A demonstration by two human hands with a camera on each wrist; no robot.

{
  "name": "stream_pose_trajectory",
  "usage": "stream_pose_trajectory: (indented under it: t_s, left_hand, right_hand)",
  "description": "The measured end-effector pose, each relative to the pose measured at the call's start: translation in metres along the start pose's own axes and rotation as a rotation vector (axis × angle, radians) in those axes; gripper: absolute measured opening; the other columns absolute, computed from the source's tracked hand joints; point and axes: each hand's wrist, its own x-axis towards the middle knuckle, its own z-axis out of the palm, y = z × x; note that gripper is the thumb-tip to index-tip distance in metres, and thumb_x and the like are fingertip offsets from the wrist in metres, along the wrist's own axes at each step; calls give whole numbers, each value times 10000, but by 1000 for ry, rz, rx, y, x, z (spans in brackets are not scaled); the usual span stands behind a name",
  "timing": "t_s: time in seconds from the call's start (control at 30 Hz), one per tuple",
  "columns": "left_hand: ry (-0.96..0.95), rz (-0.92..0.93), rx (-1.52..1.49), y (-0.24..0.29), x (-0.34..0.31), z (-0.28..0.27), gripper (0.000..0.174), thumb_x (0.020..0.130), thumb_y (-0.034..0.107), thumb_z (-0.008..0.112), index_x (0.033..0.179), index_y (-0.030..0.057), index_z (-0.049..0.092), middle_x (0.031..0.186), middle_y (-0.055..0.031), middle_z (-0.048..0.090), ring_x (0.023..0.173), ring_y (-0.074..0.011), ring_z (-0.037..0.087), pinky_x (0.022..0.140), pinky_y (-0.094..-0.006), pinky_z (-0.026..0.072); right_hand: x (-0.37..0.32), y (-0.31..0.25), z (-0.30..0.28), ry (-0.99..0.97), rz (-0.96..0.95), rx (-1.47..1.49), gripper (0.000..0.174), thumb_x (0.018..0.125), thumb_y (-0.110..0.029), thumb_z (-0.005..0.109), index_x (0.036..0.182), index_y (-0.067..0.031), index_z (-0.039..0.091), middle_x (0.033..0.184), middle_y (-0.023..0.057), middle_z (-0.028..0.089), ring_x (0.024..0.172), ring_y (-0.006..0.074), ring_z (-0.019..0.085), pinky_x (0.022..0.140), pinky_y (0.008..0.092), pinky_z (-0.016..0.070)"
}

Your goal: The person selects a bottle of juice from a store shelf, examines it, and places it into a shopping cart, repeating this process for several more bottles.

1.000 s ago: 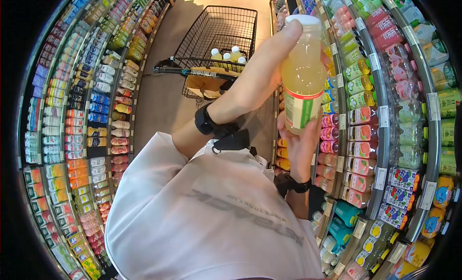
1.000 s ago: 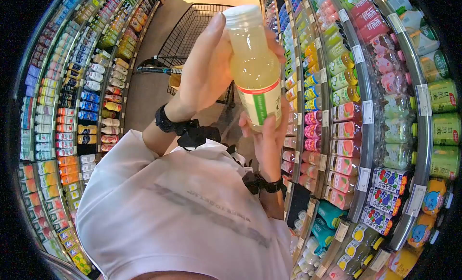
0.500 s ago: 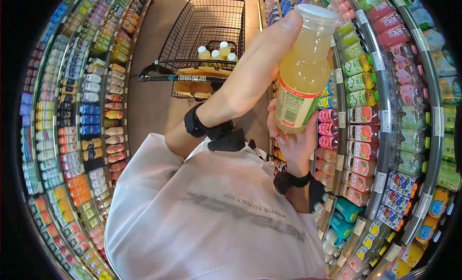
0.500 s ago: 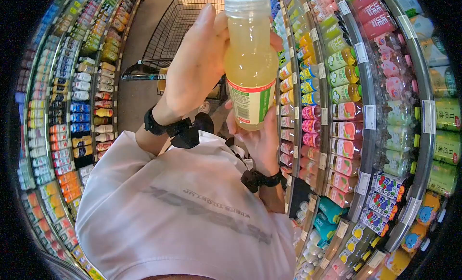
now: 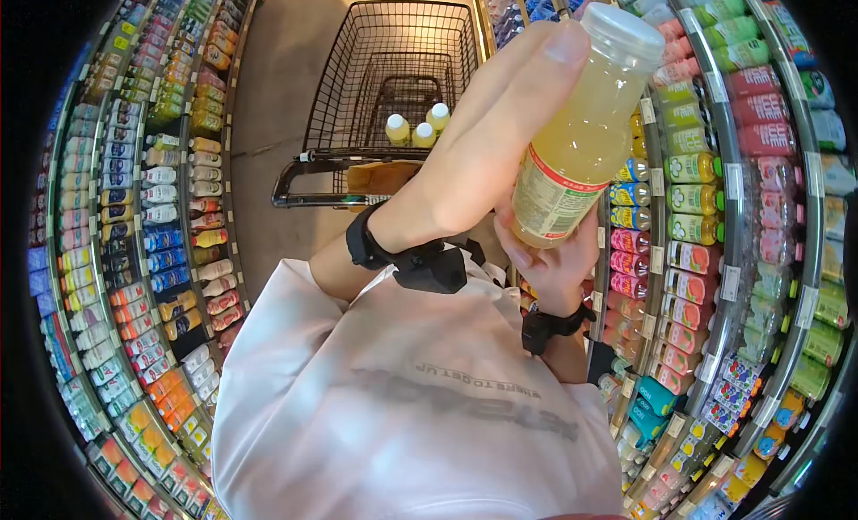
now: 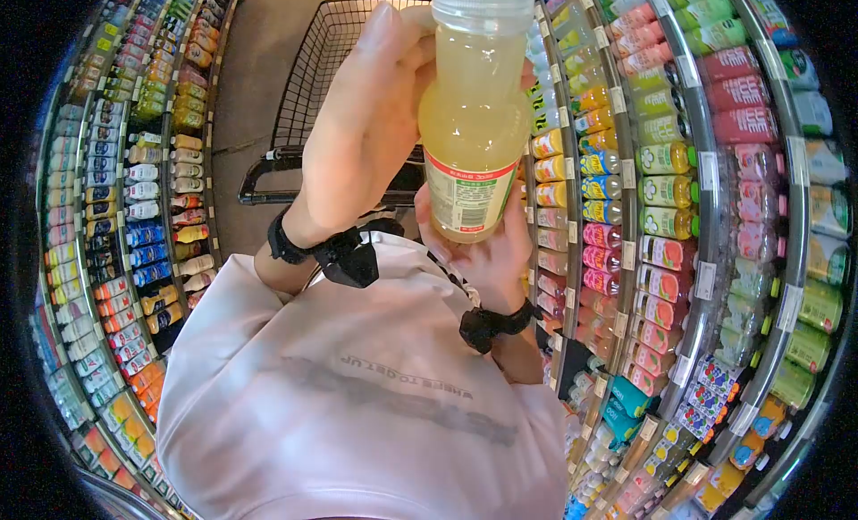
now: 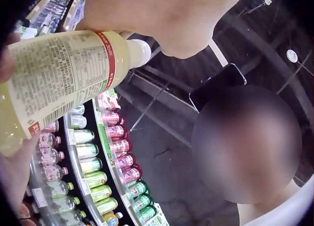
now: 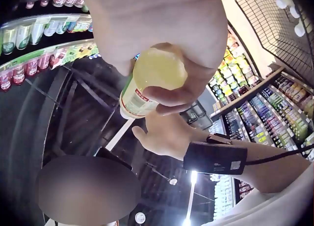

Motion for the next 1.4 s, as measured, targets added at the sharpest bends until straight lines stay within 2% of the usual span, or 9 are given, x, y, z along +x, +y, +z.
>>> stream_pose_trajectory:
  t_s: [0.3,0.4,0.53,0.57,0.6,0.7,0.93,1.1,1.4]
  left_hand:
    - [101,-22,-60,-4,27,-68,415,1088,370,413,1272,24,546,1085,-36,612,999,-92,548,905,-273,452]
    - [43,-79,-199,0,35,-84,369,1059,298,503,1292,14,536,1130,-49,628,1024,-91,565,915,-269,458]
    - [54,-8,160,5,43,-107,409,921,241,718,1218,-12,597,1062,-53,692,954,-113,639,842,-286,512]
    - [52,-22,289,6,51,-122,421,880,233,763,1188,-15,618,1027,-52,706,927,-120,654,816,-294,526]
    - [43,-35,423,7,60,-137,435,839,225,808,1158,-18,640,991,-50,720,899,-127,670,791,-302,540]
    - [133,53,624,-34,72,-185,432,776,259,850,1070,-10,685,891,-67,736,785,-174,700,723,-312,557]
    - [203,20,1459,-134,76,-299,401,727,179,851,1058,6,704,913,-154,738,857,-284,725,763,-383,579]
    - [343,-373,1207,-227,58,-378,379,681,103,778,1037,-2,702,921,-192,718,890,-352,679,794,-445,555]
    - [103,-647,1066,-298,37,-394,417,735,186,788,1096,-9,715,1048,-195,713,953,-348,688,844,-438,562]
  right_hand:
    - [56,28,9,112,55,78,856,1013,-674,249,1273,112,467,991,218,575,489,137,425,382,226,311]
    - [64,37,4,112,19,163,836,1015,-666,258,1292,92,477,1054,243,593,522,173,494,402,232,338]
    - [69,35,-3,284,98,93,769,1021,-637,292,1333,36,494,1175,274,607,656,268,629,484,259,455]
    - [73,33,-20,133,120,-52,736,1026,-619,315,1348,17,497,1213,275,608,728,300,668,536,284,512]
    - [79,34,-26,257,142,-119,689,1038,-579,341,1376,8,470,1206,250,620,823,305,684,695,357,571]
    - [83,39,-54,643,58,-808,629,1063,-523,363,1417,-5,412,1238,199,611,986,261,672,911,354,522]
    - [55,23,-67,752,56,-764,567,1088,-456,352,1356,26,481,1217,169,620,1007,225,664,916,331,512]
    - [29,26,-78,857,71,-705,566,1088,-467,341,1328,16,512,1200,157,631,1015,224,658,916,324,503]
    - [-13,35,-86,943,20,-614,536,1094,-444,339,1314,-3,549,1206,150,646,1038,219,658,934,338,502]
